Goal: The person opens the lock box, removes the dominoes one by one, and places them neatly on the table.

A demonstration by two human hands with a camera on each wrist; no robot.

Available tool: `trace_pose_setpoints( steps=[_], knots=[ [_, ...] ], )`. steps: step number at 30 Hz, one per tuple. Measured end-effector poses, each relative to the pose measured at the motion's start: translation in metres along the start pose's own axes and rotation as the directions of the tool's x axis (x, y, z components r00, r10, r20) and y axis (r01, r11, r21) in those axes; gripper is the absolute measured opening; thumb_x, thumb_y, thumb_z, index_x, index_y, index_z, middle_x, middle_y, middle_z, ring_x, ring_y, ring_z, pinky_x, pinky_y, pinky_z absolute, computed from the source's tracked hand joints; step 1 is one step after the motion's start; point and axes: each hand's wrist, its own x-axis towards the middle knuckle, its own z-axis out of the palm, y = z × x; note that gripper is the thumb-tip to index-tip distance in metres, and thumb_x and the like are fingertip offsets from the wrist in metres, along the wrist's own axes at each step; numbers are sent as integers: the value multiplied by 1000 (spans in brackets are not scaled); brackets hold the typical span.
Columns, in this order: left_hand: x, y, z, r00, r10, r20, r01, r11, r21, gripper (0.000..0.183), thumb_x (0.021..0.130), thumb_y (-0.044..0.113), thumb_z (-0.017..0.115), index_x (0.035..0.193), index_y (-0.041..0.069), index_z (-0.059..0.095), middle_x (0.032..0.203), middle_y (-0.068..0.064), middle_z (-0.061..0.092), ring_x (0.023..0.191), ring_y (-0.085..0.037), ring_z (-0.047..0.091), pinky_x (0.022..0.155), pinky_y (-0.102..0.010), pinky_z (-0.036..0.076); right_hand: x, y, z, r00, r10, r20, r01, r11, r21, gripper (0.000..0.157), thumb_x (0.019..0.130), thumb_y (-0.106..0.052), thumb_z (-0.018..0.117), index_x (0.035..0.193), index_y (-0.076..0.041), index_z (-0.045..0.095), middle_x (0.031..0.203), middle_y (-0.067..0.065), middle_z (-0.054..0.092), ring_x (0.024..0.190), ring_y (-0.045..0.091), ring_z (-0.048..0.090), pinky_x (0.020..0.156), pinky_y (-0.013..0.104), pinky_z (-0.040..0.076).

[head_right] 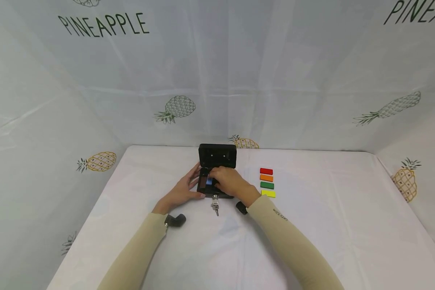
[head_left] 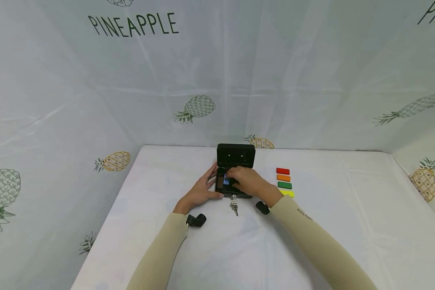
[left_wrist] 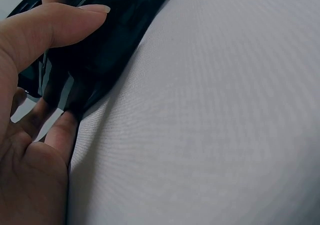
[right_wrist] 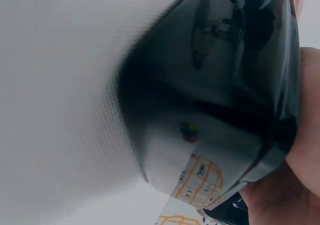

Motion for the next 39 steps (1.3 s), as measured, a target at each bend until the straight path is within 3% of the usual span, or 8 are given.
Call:
trace_pose_setpoints(
  steps=[12, 19, 26, 39],
  knots=[
    [0, 1, -1, 1000, 0, 8, 0, 1000, -13, 120, 85, -5, 85, 172, 24, 8, 173, -11, 22, 161, -28, 22, 131, -40, 28, -5, 0, -1, 999, 13, -40, -17, 994, -104, 31, 91, -14, 85, 121, -10, 79, 118, 7, 73, 108, 24, 70, 97, 41, 63],
    [1, 0, -1, 1000, 0, 9, 0, 1000, -12, 120, 85, -6, 85, 172, 24, 8, 174, -10, 21, 161, -27, 22, 131, -39, 28, -5, 0, -3, 999, -18, -40, 16, 998, -63, 31, 89, -13, 87, 119, -9, 79, 122, 5, 74, 108, 24, 68, 99, 40, 62],
    [0, 0, -1, 1000, -5, 6, 5, 1000, -1, 120, 85, -5, 85, 172, 25, 8, 173, -10, 22, 161, -26, 23, 131, -38, 28, -3, -1, -4, 998, -46, -30, 43, 996, -80, 25, 89, -13, 87, 113, -8, 82, 108, 4, 75, 96, 22, 65, 91, 38, 63],
    [2, 1, -4, 1000, 1, 14, -1, 1000, -3, 120, 85, -4, 85, 172, 25, 8, 174, -10, 21, 161, -26, 21, 131, -39, 28, -9, 7, -4, 997, -27, -71, 22, 997, -74, 21, 92, -11, 84, 113, -10, 82, 105, 3, 74, 95, 21, 64, 91, 37, 63]
  ],
)
